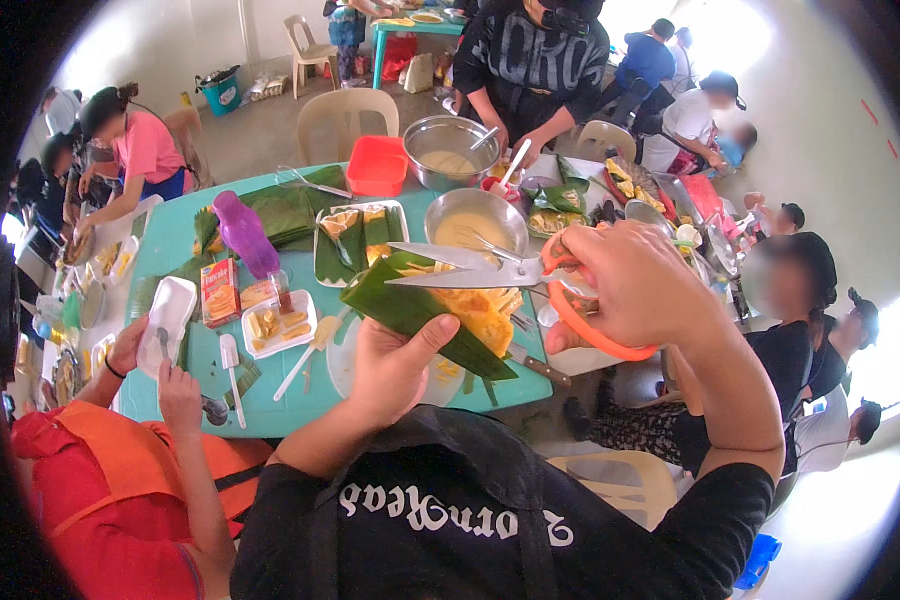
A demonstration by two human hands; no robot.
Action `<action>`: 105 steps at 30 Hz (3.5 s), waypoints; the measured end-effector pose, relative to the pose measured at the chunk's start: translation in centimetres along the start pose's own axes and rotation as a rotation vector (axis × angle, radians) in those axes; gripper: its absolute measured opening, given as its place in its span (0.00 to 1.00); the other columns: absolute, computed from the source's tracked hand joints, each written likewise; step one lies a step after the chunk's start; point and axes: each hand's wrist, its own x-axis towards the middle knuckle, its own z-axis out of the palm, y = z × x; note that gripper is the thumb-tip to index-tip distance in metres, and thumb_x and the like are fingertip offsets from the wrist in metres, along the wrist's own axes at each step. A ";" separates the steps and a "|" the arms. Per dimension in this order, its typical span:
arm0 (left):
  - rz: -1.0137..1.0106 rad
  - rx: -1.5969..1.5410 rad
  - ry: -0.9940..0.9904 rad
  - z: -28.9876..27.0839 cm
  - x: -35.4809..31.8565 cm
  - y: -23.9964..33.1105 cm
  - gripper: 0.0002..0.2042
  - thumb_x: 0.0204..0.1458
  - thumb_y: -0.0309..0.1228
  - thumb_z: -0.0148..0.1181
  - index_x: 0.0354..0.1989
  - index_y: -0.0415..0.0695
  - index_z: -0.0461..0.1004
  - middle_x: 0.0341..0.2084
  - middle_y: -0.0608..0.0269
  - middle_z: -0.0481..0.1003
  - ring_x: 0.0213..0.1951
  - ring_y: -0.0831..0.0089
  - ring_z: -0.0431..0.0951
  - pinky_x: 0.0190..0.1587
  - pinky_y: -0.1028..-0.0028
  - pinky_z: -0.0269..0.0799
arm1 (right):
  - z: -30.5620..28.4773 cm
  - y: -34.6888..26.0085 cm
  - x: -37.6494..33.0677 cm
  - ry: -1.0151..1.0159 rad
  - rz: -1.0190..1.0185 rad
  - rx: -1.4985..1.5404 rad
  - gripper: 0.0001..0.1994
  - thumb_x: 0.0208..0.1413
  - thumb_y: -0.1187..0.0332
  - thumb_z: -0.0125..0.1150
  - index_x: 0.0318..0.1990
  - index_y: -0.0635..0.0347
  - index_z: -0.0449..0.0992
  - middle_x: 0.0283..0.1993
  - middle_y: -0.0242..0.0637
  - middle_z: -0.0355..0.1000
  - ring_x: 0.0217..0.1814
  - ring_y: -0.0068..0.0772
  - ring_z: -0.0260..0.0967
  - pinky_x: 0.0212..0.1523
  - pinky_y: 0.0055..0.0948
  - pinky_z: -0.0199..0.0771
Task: The person assembles a food item by arranging thin yellow strips on a green leaf base. They use orange scissors to trim the edges of the leaf and then fold it into a cone shape. The person handles the leaf and strips by hand, occasionally adjusting the arrangement of the strips.
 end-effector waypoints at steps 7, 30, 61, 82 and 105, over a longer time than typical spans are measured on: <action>0.048 0.023 0.019 0.2 0.1 -0.5 0.13 0.54 0.21 0.58 0.48 0.36 0.69 0.42 0.62 0.75 0.44 0.77 0.74 0.47 0.76 0.70 | 0.6 -0.9 0.3 0.024 0.027 0.021 0.28 0.33 0.45 0.72 0.36 0.57 0.74 0.25 0.40 0.73 0.29 0.47 0.72 0.30 0.40 0.67; 0.096 0.026 0.016 1.4 0.1 -0.2 0.13 0.55 0.21 0.57 0.48 0.34 0.69 0.43 0.61 0.75 0.44 0.76 0.74 0.47 0.75 0.70 | 1.3 -0.8 0.7 0.032 0.028 0.051 0.27 0.34 0.44 0.71 0.36 0.55 0.77 0.22 0.39 0.73 0.24 0.46 0.72 0.28 0.38 0.68; -0.047 0.046 -0.064 1.0 0.4 -0.8 0.12 0.55 0.21 0.57 0.47 0.34 0.69 0.41 0.62 0.75 0.42 0.78 0.74 0.46 0.76 0.71 | -2.3 1.8 0.0 0.098 -0.063 -0.256 0.22 0.24 0.51 0.73 0.24 0.53 0.72 0.16 0.37 0.64 0.20 0.44 0.64 0.22 0.35 0.61; -0.079 0.148 -0.100 0.9 0.7 -0.7 0.12 0.55 0.21 0.56 0.47 0.34 0.69 0.41 0.62 0.75 0.41 0.77 0.75 0.45 0.75 0.72 | -4.1 2.3 0.6 0.011 -0.127 -0.234 0.27 0.22 0.46 0.76 0.20 0.56 0.69 0.12 0.36 0.56 0.16 0.43 0.57 0.18 0.34 0.54; -0.101 0.200 -0.115 1.1 0.8 -1.5 0.12 0.54 0.20 0.56 0.47 0.34 0.69 0.41 0.62 0.75 0.42 0.78 0.74 0.47 0.75 0.71 | -5.6 1.9 1.4 -0.231 0.051 -0.224 0.35 0.19 0.34 0.71 0.21 0.61 0.72 0.15 0.39 0.60 0.20 0.47 0.59 0.27 0.37 0.61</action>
